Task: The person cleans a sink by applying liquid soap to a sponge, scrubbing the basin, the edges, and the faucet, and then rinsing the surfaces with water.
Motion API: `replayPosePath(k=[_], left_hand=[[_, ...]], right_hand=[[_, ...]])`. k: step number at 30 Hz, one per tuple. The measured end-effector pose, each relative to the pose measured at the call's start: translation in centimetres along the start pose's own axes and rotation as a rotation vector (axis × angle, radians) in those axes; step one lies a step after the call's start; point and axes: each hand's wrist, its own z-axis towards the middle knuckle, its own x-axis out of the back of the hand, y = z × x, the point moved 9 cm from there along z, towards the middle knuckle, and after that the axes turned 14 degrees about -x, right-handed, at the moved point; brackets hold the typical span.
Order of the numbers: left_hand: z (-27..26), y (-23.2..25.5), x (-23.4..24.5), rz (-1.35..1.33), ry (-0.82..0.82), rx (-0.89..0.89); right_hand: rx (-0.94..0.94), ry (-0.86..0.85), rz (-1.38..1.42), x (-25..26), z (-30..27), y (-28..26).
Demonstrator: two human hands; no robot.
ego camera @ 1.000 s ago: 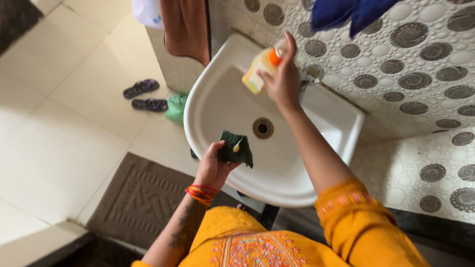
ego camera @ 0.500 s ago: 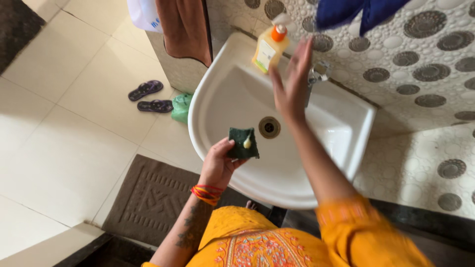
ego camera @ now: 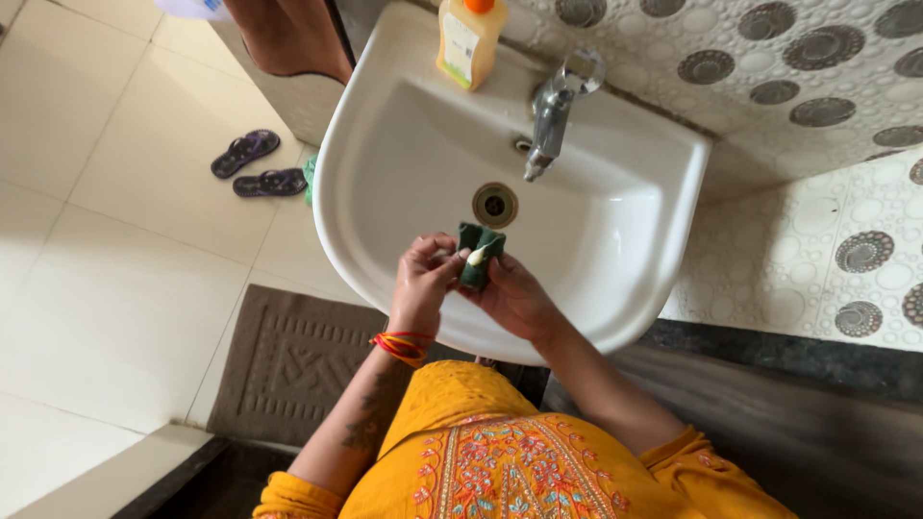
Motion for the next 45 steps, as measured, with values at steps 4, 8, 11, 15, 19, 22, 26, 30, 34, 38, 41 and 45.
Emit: replayPosePath(k=[4, 8, 11, 15, 19, 22, 26, 30, 34, 38, 41, 45], left_hand=[[-0.2, 5.8, 3.1, 0.523, 0.047, -0.336], [-1.6, 6.9, 11.1, 0.145, 0.289, -0.272], [-3.9, 5.2, 15.1, 0.074, 0.362, -0.228], [-6.9, 2.2, 16.2, 0.215, 0.363, -0.048], [-7.2, 2.2, 14.7, 0.284, 0.279, -0.113], [-6.8, 2.2, 14.1, 0.314, 0.28, -0.087], [-5.8, 2.4, 13.8, 0.385, 0.273, -0.08], [-5.4, 2.3, 14.1, 0.425, 0.264, -0.041], [-5.4, 2.4, 14.0, 0.441, 0.266, -0.065], [-4.8, 1.7, 14.8, 0.322, 0.314, -0.082], [-5.9, 0.7, 14.5, 0.183, 0.292, -0.08], [-5.3, 1.0, 14.2, 0.123, 0.301, -0.082]], right_hand=[[-0.025, 0.043, 0.156, -0.1, 0.2, 1.8], [-0.061, 0.009, 0.059, 1.0, 1.7, 1.3], [-0.103, 0.046, -0.203, 0.9, 2.0, 1.0], [-0.25, 0.209, -0.491, 2.0, 1.5, 1.9], [-0.319, 0.413, -0.96, 2.5, -0.5, 1.1], [-0.336, 0.438, -1.126, 2.1, -0.5, 1.3], [-0.178, 0.381, -1.341, -0.7, 0.1, 0.7], [-0.085, 0.521, -1.801, -4.1, -0.2, 0.2], [0.17, 0.494, -1.901, -8.2, -1.6, 0.9], [0.278, 0.432, -1.936, -9.6, 1.0, 0.8], [0.349, 0.34, -1.911, -9.9, 3.4, 1.1], [0.119, 0.42, -1.951, -8.4, 1.3, 0.7]])
